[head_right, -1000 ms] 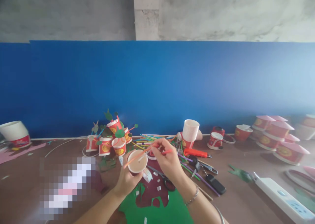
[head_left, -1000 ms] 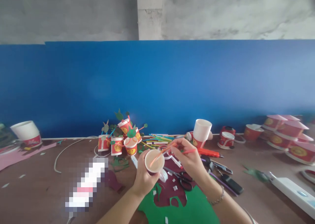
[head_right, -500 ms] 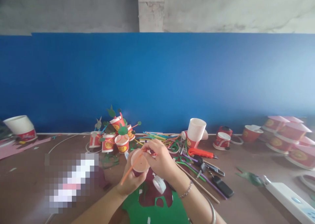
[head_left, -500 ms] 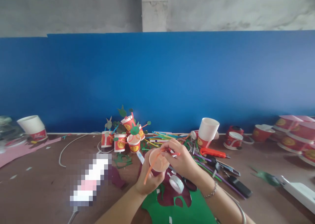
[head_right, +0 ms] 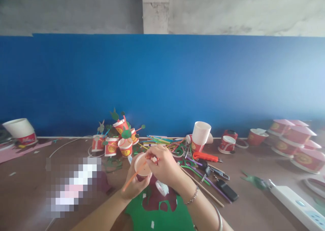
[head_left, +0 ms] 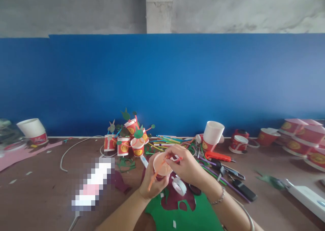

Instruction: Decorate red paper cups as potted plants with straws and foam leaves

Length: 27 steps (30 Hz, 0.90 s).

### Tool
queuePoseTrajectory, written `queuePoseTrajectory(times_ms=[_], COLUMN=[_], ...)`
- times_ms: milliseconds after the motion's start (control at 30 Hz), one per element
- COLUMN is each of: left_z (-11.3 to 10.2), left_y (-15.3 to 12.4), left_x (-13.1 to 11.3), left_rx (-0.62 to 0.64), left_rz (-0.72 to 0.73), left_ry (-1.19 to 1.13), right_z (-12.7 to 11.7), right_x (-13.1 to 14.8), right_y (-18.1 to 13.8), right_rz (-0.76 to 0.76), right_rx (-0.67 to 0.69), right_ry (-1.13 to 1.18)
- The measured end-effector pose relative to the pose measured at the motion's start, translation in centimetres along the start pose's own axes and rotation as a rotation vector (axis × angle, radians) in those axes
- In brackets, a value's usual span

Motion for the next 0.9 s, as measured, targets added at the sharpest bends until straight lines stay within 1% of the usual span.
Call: queuePoseTrajectory(times_ms=[100,267,367,433,500,667,733,833,900], left_z=[0.0,0.0,0.1,-0.1,-0.3,-0.7,-0.9,-0.8,-0.4], left_y=[0.1,-0.2,-0.4,-0.2,0.1,0.8,0.9,0.7,0.5], left_x=[-0.1,-0.6,-0.4,-0.3,-0.3,-0.2,-0.1,0.1,0.1], left_rx=[-0.007,0.002,0.019,-0.008,-0.045,-0.093,-0.125,-0.109,-0.071], left_rz=[-0.017,0.068,0.039,0.001,-0.026,-0.093,-0.113,-0.116,-0.100], left_ry=[-0.008,0.092,0.095,0.068,0.035,-0.056,-0.064,-0.076,-0.062], right_z=[-0.2,0.4,1.3,1.7,1.3,-1.3,-1.9,-1.8,-1.5], right_x=[0.2,-0.4,-0.8,-0.6,0.0,2.4,3.5,4.4,4.3], right_y=[0.0,-0.2,-0.3,-0.3,-0.3,-0.5,-0.8,-1.1,-1.1], right_rz=[-0.023,0.014,0.039,0.012,-0.028,-0.118,-0.165,-0.212,-0.200], right_rx=[-0.004,0.030,0.053,0.061,0.020,-0.207,-0.266,-0.273,-0.260], right_ry=[-0.012,-0.057,-0.142,-0.177,-0.194,-0.226,-0.239,-0.290,-0.329])
Point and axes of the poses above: each hand's wrist, its own y-axis towards the middle knuckle, its own z-axis out of the palm, x = y × z, the point moved 8 cm from there along y, towards the middle knuckle, and after that the axes turned 3 degrees about -x, right-handed, at the moved point
